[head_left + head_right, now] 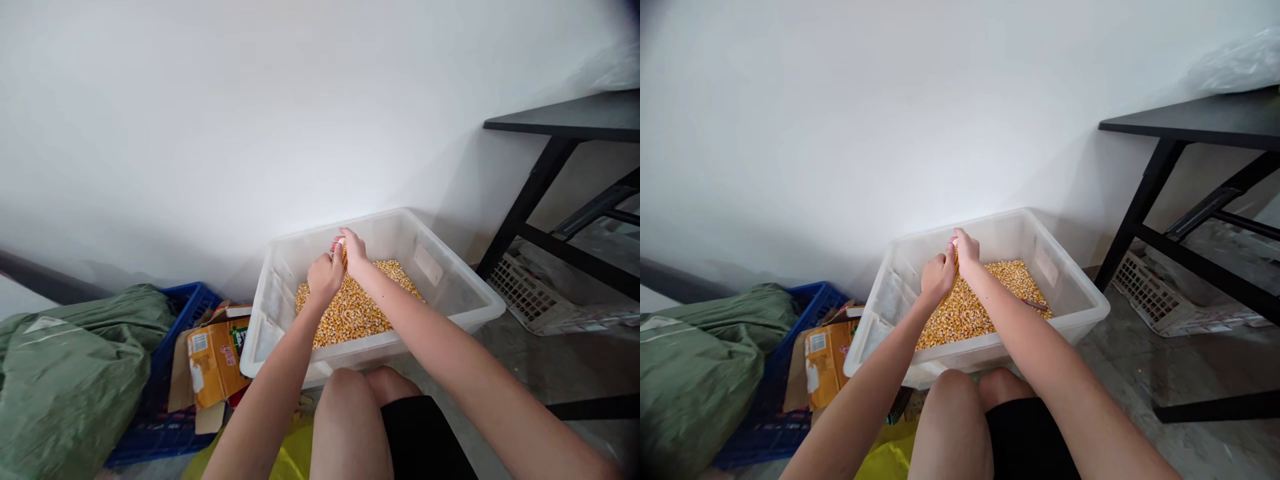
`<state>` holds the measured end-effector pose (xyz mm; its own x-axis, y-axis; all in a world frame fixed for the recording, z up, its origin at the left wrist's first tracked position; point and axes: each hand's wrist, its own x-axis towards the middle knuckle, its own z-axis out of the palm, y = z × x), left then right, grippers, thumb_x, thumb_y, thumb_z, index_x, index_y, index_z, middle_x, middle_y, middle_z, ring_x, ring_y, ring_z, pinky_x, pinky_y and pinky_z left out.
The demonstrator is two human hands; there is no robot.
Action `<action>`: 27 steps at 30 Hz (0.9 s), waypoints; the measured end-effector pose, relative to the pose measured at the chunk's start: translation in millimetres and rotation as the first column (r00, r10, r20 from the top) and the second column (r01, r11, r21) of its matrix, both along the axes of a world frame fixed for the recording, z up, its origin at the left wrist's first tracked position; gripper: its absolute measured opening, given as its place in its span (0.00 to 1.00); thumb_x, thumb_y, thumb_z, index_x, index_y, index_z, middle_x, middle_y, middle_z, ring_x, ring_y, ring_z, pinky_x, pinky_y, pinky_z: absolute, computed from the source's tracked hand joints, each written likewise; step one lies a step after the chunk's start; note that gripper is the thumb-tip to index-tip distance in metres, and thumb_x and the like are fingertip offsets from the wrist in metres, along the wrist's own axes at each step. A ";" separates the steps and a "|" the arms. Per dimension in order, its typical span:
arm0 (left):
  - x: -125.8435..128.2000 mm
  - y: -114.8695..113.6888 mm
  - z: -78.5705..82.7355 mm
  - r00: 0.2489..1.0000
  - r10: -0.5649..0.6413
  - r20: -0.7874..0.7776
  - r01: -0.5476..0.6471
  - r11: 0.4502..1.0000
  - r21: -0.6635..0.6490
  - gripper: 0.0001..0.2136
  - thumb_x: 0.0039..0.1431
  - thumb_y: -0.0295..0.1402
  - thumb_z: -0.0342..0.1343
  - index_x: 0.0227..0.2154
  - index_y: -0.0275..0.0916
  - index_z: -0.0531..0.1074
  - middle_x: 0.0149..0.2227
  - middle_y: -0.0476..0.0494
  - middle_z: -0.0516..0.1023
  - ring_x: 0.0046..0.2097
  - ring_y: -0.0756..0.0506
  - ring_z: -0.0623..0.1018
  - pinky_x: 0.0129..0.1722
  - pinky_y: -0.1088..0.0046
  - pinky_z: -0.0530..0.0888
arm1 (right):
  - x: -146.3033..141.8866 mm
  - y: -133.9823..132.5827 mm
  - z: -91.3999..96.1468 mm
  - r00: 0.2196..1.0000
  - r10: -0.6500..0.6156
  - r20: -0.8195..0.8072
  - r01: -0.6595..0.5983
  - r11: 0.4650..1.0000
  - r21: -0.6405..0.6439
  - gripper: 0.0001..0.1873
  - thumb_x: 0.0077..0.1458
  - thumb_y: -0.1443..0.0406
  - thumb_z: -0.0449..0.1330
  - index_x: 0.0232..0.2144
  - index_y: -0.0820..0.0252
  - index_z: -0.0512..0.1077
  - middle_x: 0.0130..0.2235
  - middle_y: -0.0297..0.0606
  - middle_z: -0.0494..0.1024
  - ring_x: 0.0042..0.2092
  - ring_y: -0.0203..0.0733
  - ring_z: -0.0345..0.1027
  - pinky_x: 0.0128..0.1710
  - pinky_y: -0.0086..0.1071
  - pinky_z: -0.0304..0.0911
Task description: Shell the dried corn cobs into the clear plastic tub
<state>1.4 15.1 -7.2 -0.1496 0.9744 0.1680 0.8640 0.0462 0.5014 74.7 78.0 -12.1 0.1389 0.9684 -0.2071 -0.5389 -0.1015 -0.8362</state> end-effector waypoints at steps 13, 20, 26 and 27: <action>-7.8 1.1 -1.8 0.975 -0.162 -0.155 0.176 0.981 0.081 0.36 0.64 0.53 0.26 0.35 0.35 0.76 0.36 0.29 0.79 0.41 0.37 0.78 0.38 0.67 0.68 | 3.0 -16.7 11.2 0.999 -0.032 -0.038 0.033 0.999 0.020 0.05 0.38 0.70 0.57 0.15 0.59 0.66 0.16 0.31 0.68 0.22 0.37 0.63 0.22 0.30 0.60; -5.3 -2.7 2.0 0.966 -0.153 -0.209 0.174 0.981 0.088 0.36 0.64 0.52 0.25 0.37 0.34 0.77 0.36 0.28 0.79 0.40 0.36 0.79 0.38 0.67 0.67 | 6.8 -17.1 9.7 0.997 0.023 -0.080 -0.020 0.999 0.045 0.06 0.39 0.70 0.58 0.15 0.60 0.67 0.17 0.32 0.69 0.23 0.38 0.65 0.24 0.31 0.62; -4.9 -2.1 3.2 0.963 -0.171 -0.209 0.188 0.980 0.065 0.36 0.64 0.52 0.26 0.36 0.35 0.78 0.36 0.29 0.80 0.41 0.36 0.79 0.38 0.67 0.67 | 9.3 -17.5 9.0 0.997 0.041 -0.067 -0.039 0.998 0.040 0.07 0.40 0.70 0.57 0.14 0.59 0.66 0.16 0.32 0.69 0.23 0.37 0.64 0.24 0.30 0.62; -4.8 -2.2 3.5 0.962 -0.174 -0.209 0.190 0.980 0.058 0.36 0.64 0.52 0.26 0.35 0.35 0.78 0.36 0.29 0.80 0.41 0.36 0.79 0.38 0.68 0.67 | 10.0 -17.9 9.2 0.997 0.049 -0.062 -0.046 0.998 0.042 0.07 0.40 0.70 0.56 0.14 0.59 0.66 0.16 0.32 0.69 0.23 0.37 0.64 0.24 0.30 0.62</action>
<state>-3.4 12.9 -3.7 0.0738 0.9650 0.2518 0.9377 -0.1531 0.3119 84.6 60.1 -2.9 0.0803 0.9814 -0.1745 -0.5858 -0.0952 -0.8049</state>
